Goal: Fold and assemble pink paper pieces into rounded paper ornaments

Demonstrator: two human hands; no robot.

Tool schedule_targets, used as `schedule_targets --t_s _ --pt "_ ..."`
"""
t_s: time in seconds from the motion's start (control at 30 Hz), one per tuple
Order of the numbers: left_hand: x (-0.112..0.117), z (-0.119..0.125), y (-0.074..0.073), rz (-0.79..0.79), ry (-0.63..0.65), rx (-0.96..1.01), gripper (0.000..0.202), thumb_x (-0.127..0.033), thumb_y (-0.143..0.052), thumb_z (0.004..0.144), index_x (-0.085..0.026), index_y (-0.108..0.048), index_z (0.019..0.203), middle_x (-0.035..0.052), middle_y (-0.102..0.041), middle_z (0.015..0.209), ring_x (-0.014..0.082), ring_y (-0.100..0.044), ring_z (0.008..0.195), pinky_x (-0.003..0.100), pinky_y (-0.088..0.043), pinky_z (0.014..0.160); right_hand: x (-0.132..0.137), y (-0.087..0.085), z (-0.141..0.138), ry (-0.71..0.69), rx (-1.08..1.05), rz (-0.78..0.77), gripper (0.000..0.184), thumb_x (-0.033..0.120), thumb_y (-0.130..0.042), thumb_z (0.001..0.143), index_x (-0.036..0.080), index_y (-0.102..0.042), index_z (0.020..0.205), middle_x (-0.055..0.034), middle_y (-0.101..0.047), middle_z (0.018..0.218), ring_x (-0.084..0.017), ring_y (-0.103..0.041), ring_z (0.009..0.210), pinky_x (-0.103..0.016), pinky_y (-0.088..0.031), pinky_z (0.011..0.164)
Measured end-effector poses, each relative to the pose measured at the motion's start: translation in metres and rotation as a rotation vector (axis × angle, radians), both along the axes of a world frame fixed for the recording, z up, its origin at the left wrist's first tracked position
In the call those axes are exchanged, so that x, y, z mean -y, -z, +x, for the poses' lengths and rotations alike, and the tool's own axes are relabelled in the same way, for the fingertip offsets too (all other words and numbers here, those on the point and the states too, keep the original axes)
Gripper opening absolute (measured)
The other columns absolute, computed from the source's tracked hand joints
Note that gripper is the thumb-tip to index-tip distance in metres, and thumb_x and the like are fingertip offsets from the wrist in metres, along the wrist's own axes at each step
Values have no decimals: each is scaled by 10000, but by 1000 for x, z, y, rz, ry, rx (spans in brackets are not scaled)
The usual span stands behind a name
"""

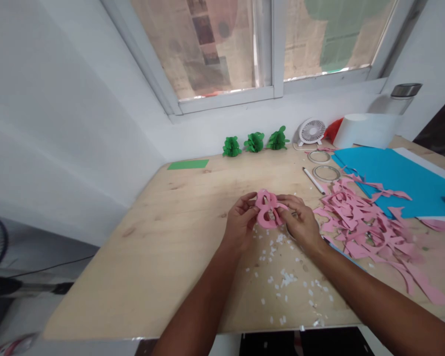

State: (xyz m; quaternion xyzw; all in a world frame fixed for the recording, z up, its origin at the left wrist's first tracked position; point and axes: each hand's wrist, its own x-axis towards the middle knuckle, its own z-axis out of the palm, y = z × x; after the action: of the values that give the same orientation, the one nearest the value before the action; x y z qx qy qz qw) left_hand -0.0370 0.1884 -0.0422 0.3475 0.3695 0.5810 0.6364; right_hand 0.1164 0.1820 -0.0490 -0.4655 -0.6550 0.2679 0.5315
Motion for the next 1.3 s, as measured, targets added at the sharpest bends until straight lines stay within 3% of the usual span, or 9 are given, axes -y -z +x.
schedule_targets --t_s 0.17,0.27,0.33,0.43,0.57,0.77,0.87,1.1,1.3 --pt "-2 0 5 14 -16 -48 438 -199 -686 619 -181 -579 1043 40 -646 904 132 -614 739 263 -481 677 1 0 0 11 14 -3 207 302 -518 824 245 -716 812 -66 -676 1018 -226 -569 1017 -399 -403 919" --pt "-1 0 5 103 -133 -244 426 -204 -662 658 -200 -564 1073 56 -631 980 162 -612 841 294 -485 736 1 3 0 38 32 1 212 296 -519 822 243 -723 798 -63 -677 1001 -228 -570 1004 -399 -401 916" --pt "4 0 1 238 -274 -457 383 -207 -640 702 -214 -568 1078 72 -606 1059 191 -586 961 323 -476 802 0 5 -1 58 55 14 217 294 -518 824 244 -723 773 -60 -676 993 -231 -566 1002 -402 -399 914" --pt "14 3 -7 576 -413 -773 217 -186 -588 767 -211 -612 982 86 -577 1111 215 -522 1090 382 -416 941 1 6 -1 69 108 48 229 279 -510 833 244 -714 735 -57 -671 997 -229 -552 1006 -406 -395 912" --pt "21 8 -11 944 -400 -999 126 -166 -606 751 -202 -634 868 63 -617 1028 228 -497 1095 424 -408 958 2 4 -1 74 161 72 253 272 -491 851 238 -702 717 -59 -662 1000 -227 -541 1004 -412 -391 917" --pt "14 9 1 909 -448 -1243 90 -181 -598 780 -205 -662 837 49 -660 928 228 -503 1055 425 -389 948 4 4 -2 41 205 84 248 276 -471 872 234 -692 767 -64 -649 1038 -235 -515 1034 -431 -389 929" --pt "12 8 3 899 -467 -1265 65 -203 -613 780 -210 -669 813 39 -669 911 229 -506 1043 424 -375 949 4 5 -3 7 236 95 262 284 -454 882 237 -692 782 -66 -642 1062 -241 -506 1046 -445 -389 929" --pt "11 8 4 915 -529 -1320 77 -192 -602 794 -217 -670 766 19 -687 890 236 -514 1033 466 -292 990 8 6 -6 -9 312 147 262 241 -435 888 231 -669 1004 -76 -628 1109 -249 -478 1087 -454 -382 936" --pt "12 9 2 970 -557 -1377 106 -162 -581 796 -215 -654 740 11 -693 886 231 -532 1031 463 -275 1009 10 4 -7 -20 344 168 256 189 -424 879 223 -661 970 -78 -618 1125 -249 -465 1098 -456 -380 937"
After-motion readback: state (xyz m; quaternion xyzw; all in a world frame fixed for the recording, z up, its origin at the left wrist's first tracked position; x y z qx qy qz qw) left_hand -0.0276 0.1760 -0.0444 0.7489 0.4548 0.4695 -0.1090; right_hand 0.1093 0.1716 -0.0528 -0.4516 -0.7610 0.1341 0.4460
